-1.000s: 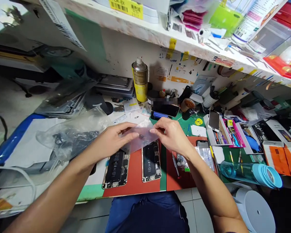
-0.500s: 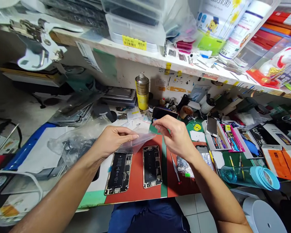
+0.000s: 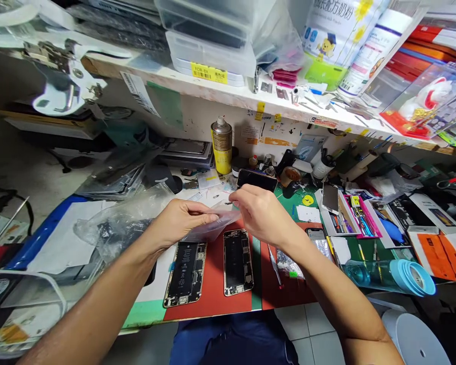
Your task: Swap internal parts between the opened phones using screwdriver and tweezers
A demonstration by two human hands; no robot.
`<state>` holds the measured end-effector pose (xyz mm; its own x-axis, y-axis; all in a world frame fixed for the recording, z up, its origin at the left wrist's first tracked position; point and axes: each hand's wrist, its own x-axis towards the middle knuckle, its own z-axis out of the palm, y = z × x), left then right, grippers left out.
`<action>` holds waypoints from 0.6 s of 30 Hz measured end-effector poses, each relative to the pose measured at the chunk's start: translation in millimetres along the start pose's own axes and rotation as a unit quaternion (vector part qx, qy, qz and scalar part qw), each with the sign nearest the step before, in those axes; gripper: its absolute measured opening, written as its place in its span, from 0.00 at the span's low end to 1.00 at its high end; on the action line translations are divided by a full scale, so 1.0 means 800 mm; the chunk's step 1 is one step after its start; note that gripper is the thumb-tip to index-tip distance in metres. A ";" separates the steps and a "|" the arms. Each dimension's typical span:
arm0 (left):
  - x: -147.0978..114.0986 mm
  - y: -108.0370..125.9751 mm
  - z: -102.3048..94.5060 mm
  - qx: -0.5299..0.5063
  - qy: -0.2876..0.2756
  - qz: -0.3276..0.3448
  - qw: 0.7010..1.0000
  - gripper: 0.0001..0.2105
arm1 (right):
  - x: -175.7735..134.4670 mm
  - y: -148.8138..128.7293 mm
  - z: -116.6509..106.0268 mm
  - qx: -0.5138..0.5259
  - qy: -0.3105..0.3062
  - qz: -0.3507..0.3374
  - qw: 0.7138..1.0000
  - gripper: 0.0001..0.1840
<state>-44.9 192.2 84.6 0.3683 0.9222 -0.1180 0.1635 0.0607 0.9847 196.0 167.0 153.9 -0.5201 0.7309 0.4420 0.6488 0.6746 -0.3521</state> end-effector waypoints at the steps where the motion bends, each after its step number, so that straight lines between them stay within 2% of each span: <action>1: 0.000 0.000 0.001 -0.003 0.000 -0.001 1.000 0.10 | 0.001 -0.001 0.000 -0.005 -0.004 -0.001 1.000 0.15; 5: 0.001 -0.001 0.002 -0.024 0.012 -0.003 1.000 0.11 | 0.005 -0.005 -0.002 0.011 -0.028 -0.020 0.999 0.17; 8: 0.001 -0.003 -0.003 -0.045 0.033 -0.002 0.998 0.14 | 0.007 -0.007 -0.007 0.051 -0.019 -0.018 0.998 0.16; 11: -0.001 -0.004 -0.011 -0.071 0.064 0.005 0.995 0.18 | 0.006 -0.010 -0.012 0.073 0.028 0.015 0.997 0.12; 15: -0.001 -0.004 -0.018 -0.124 0.110 0.031 0.986 0.24 | -0.009 -0.017 -0.014 0.080 0.130 0.102 0.983 0.09; 18: 0.004 -0.010 -0.017 -0.166 0.149 0.055 0.973 0.25 | -0.035 -0.024 -0.007 0.095 0.158 0.156 0.970 0.07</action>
<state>-57.4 200.3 78.2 0.0769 0.9969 -0.0163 -0.1845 0.0303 0.9824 201.4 133.3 153.0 -0.0993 0.8545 0.5099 0.6182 0.4545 -0.6413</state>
